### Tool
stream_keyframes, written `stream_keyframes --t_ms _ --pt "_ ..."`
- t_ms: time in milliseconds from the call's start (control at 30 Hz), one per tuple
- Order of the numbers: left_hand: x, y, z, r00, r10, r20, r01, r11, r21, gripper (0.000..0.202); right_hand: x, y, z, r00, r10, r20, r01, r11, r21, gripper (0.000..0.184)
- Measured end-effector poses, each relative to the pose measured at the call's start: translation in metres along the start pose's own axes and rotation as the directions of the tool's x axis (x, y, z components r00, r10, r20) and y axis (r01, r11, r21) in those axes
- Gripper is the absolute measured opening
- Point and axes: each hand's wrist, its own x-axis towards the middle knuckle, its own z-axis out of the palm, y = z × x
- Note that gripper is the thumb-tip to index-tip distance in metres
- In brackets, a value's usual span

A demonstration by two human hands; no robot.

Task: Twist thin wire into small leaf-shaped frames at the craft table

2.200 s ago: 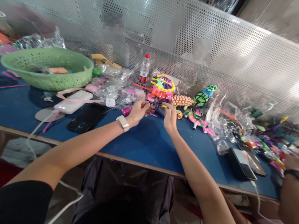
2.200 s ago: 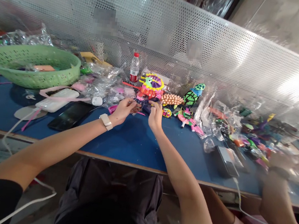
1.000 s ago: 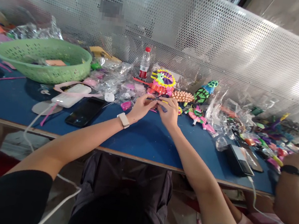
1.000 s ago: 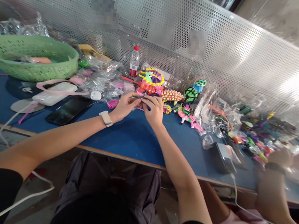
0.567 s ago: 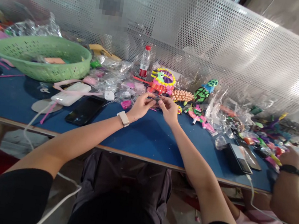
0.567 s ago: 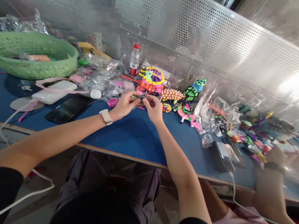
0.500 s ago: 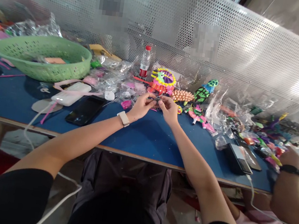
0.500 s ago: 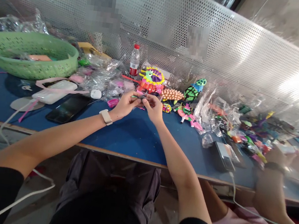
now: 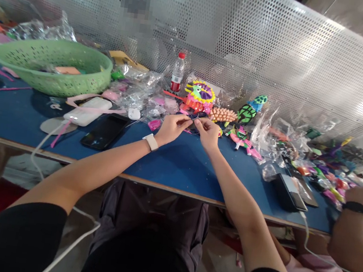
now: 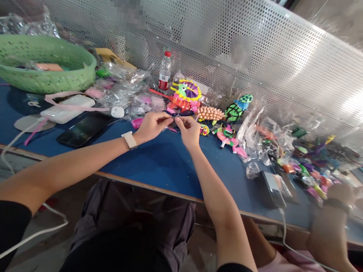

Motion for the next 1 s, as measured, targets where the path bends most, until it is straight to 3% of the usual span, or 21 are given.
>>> stream_keyframes --t_ms 167,333,733,900,1000 --pt "0.0001 -0.0042 0.0016 1.0 0.018 -0.005 -0.018 1.0 0.002 0.052 -0.001 -0.0073 0.0038 0.998 0.046 -0.039 -0.045 0.999 0.03 0.074" --pt "-0.0005 -0.0034 0.0052 0.996 -0.029 0.086 0.045 0.978 -0.202 0.058 -0.0022 -0.0093 0.004 0.998 0.045 -0.045 -0.043 0.998 0.035 0.074" --pt "-0.0008 -0.0017 0.0063 0.988 -0.07 0.137 0.1 0.969 -0.226 0.035 -0.0056 -0.0035 0.0062 0.998 0.016 -0.068 -0.016 1.0 0.004 0.069" --pt "0.0024 -0.0049 0.0074 0.988 -0.128 0.082 0.145 0.957 -0.25 0.052 -0.0075 -0.0076 0.006 0.999 0.028 -0.045 -0.027 0.999 0.029 0.072" --pt "0.0033 -0.0058 0.0083 0.982 -0.152 0.11 0.179 0.934 -0.309 0.052 -0.009 -0.0098 0.0068 0.999 0.025 -0.041 -0.023 0.999 0.031 0.074"
